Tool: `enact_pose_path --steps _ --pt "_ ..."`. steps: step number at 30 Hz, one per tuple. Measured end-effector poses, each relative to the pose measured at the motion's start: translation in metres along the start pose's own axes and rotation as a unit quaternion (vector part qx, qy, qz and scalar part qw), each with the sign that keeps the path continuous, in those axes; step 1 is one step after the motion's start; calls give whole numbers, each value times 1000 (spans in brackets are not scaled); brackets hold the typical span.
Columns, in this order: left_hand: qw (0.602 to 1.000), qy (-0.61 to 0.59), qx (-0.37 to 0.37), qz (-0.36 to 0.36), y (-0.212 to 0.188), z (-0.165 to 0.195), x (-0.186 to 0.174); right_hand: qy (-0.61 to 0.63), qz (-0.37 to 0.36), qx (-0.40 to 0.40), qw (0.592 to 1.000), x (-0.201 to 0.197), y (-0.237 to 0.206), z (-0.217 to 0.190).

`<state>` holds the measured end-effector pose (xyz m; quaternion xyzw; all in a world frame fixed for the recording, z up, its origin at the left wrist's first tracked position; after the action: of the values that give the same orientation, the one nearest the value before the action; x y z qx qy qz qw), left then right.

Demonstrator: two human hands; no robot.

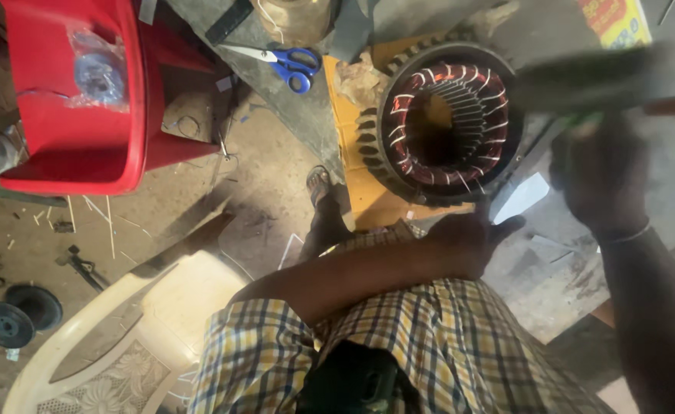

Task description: The person works on a copper-wound motor stator set on the floor, inserting and pressing wire ends and insulation material into the stator slots by hand while holding the stator steady. They repeatedly reach into the stator bore to seat the wires and adjust the winding.

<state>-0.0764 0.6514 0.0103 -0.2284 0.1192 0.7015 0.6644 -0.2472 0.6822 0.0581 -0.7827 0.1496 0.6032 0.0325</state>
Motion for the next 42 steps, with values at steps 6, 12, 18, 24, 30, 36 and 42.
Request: enact_pose_path --steps 6,12,18,24,30,36,42 --pt "989 59 -31 -133 -2 -3 -10 45 -95 -48 993 46 14 -4" --pt "997 38 -21 -61 -7 -9 -10 -25 28 -17 999 52 18 32" --pt "999 14 -21 -28 -4 -14 -4 -116 -190 95 970 69 34 1" --pt "998 27 -28 -52 -6 -11 -5 -119 -262 73 955 54 50 -17" --pt "998 54 -23 -38 -11 -4 -13 -89 -142 -145 975 56 35 -12" --pt "994 109 -28 -18 -19 -6 -2 74 -148 19 986 83 18 -16" --pt "991 129 -7 27 -18 -8 10 96 14 -23 995 28 -11 -36"
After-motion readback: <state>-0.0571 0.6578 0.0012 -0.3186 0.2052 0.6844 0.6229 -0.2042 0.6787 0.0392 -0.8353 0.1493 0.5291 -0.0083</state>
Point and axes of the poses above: each hand's wrist, its own y-axis towards the middle knuckle, its own x-axis out of the palm, z = x × y, the point moved 4 cm from there along y, towards the middle knuckle, and after that the axes turned 8 degrees about z, right-handed, at the moved point
